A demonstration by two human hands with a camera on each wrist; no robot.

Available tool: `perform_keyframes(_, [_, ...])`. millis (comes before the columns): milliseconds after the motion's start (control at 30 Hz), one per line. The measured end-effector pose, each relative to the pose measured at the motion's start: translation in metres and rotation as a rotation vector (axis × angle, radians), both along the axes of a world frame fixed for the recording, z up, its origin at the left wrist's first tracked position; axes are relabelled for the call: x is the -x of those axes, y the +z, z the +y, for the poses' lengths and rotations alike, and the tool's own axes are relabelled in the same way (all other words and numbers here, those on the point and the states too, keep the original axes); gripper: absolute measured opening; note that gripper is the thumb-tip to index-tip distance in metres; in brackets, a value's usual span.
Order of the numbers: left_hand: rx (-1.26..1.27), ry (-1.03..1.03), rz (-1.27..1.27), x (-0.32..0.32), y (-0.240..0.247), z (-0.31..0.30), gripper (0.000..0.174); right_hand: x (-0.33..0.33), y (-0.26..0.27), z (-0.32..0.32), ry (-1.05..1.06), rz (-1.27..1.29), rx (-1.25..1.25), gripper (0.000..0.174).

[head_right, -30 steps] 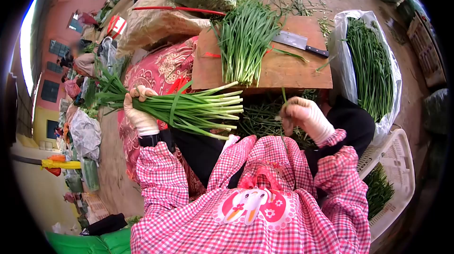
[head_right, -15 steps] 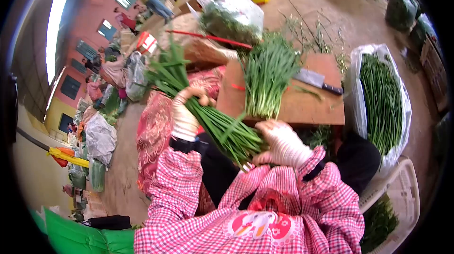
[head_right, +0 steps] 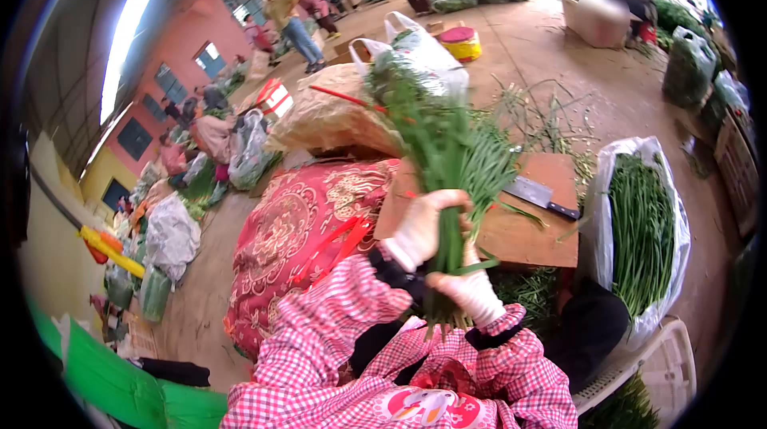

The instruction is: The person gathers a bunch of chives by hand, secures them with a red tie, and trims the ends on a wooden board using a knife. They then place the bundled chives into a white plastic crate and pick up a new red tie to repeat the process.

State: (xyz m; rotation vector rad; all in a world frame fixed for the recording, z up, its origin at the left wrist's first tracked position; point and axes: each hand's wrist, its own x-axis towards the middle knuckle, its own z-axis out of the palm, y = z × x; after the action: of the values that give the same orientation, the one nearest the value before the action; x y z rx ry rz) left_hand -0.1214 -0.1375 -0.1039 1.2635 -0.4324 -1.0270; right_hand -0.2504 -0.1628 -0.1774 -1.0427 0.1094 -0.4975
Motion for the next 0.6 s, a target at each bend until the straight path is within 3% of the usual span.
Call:
perform_keyframes(67, [0.013,0.018,-0.022,0.023,0.003,-0.022,0.018,0.006,0.010,-0.002,-0.126,-0.032,-0.155,0.080])
perform_keyframes(100, [0.026,0.040,-0.014,0.032,0.002,-0.034,0.018,0.004,0.010,-0.001,-0.225,-0.074,-0.193,0.064])
perform_keyframes(167, [0.127,-0.063,-0.078,0.039,0.003,-0.051,0.021,0.013,-0.013,-0.017,-0.262,0.068,-0.155,0.053])
perform_keyframes(200, [0.137,-0.181,-0.108,0.045,0.018,-0.049,0.024,0.018,-0.025,-0.024,-0.250,0.115,-0.234,0.034])
perform_keyframes(233, [0.151,-0.305,-0.124,0.045,0.032,-0.045,0.026,0.021,-0.014,-0.024,-0.277,0.056,-0.316,0.026])
perform_keyframes(300, [0.308,-0.517,0.142,0.026,0.009,-0.064,0.041,0.029,-0.011,-0.036,-0.326,0.032,-0.407,0.028])
perform_keyframes(367, [0.339,-0.315,-0.392,-0.005,0.010,-0.050,0.058,0.037,-0.015,-0.056,-0.339,0.014,-0.472,0.034])
perform_keyframes(433, [0.282,-0.270,-0.205,-0.033,0.011,-0.038,0.066,0.039,-0.024,-0.077,-0.278,-0.154,-0.491,0.035])
perform_keyframes(500, [0.144,-0.177,-0.035,-0.046,-0.007,-0.018,0.066,0.039,-0.030,-0.090,-0.345,-0.125,-0.538,0.033])
perform_keyframes(600, [0.014,-0.446,-0.015,-0.058,-0.082,0.011,0.072,0.039,-0.047,-0.107,-0.335,-0.067,-0.533,0.034])
